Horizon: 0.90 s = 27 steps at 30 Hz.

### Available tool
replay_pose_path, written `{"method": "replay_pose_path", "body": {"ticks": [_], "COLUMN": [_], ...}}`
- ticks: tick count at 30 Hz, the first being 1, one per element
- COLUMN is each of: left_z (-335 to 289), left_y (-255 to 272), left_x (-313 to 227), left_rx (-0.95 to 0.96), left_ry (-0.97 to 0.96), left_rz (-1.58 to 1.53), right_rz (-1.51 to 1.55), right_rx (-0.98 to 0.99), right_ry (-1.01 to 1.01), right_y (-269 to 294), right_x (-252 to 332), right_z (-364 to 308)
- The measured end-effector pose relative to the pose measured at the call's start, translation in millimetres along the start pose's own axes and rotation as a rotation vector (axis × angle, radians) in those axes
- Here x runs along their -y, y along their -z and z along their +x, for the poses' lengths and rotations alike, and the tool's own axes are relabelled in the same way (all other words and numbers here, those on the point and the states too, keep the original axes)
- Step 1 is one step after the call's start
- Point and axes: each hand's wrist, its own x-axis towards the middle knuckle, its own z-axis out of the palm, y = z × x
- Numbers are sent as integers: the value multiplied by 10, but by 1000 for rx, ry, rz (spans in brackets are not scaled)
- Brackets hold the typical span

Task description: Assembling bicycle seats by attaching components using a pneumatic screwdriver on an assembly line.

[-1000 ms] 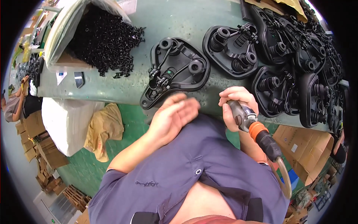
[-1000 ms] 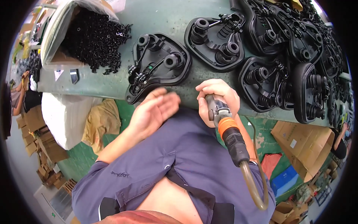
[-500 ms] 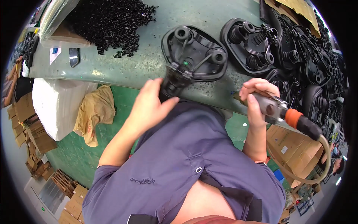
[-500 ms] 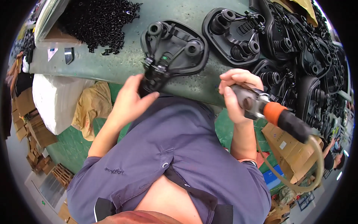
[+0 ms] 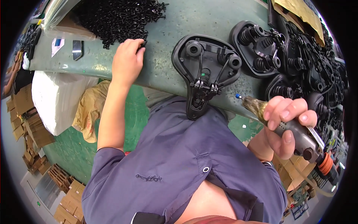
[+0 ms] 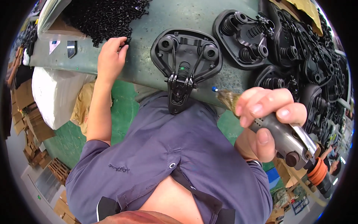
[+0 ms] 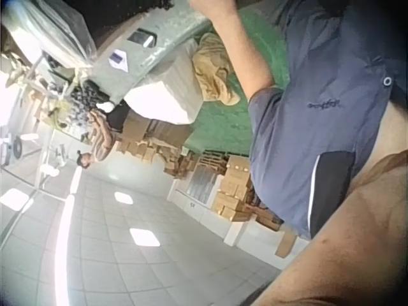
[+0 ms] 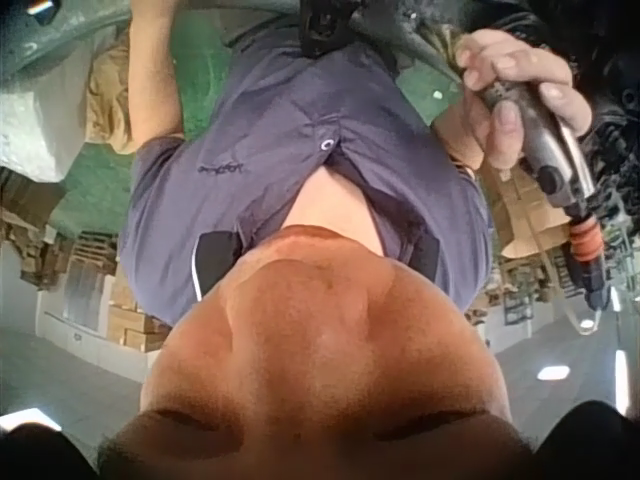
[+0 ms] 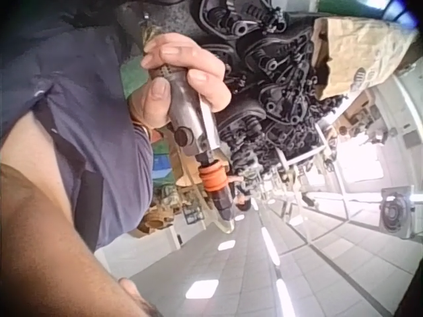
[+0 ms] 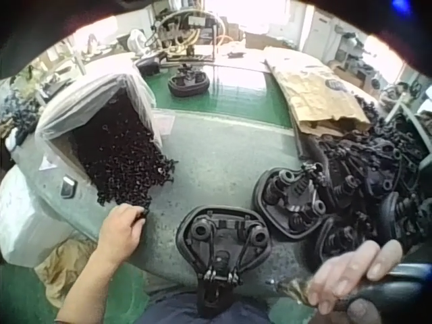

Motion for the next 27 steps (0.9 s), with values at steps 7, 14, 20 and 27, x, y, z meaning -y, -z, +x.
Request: {"method": "replay_pose_path", "body": {"ticks": [7, 14, 20, 27], "left_z": [170, 55, -353, -404], "left_y": [-50, 32, 94, 4], "left_x": [110, -641, -1380, -1300], "left_rx": [57, -30, 539, 502], "left_ry": [-141, 73, 405, 230], "left_rz": [117, -1133, -2079, -2007], "right_rz": [48, 91, 289, 247], "right_rx": [86, 103, 196, 89], "right_ry": [38, 91, 163, 108], "right_y": [-69, -232, -463, -602], "right_x": [18, -5, -190, -175], "right_z": [121, 299, 446, 390]}}
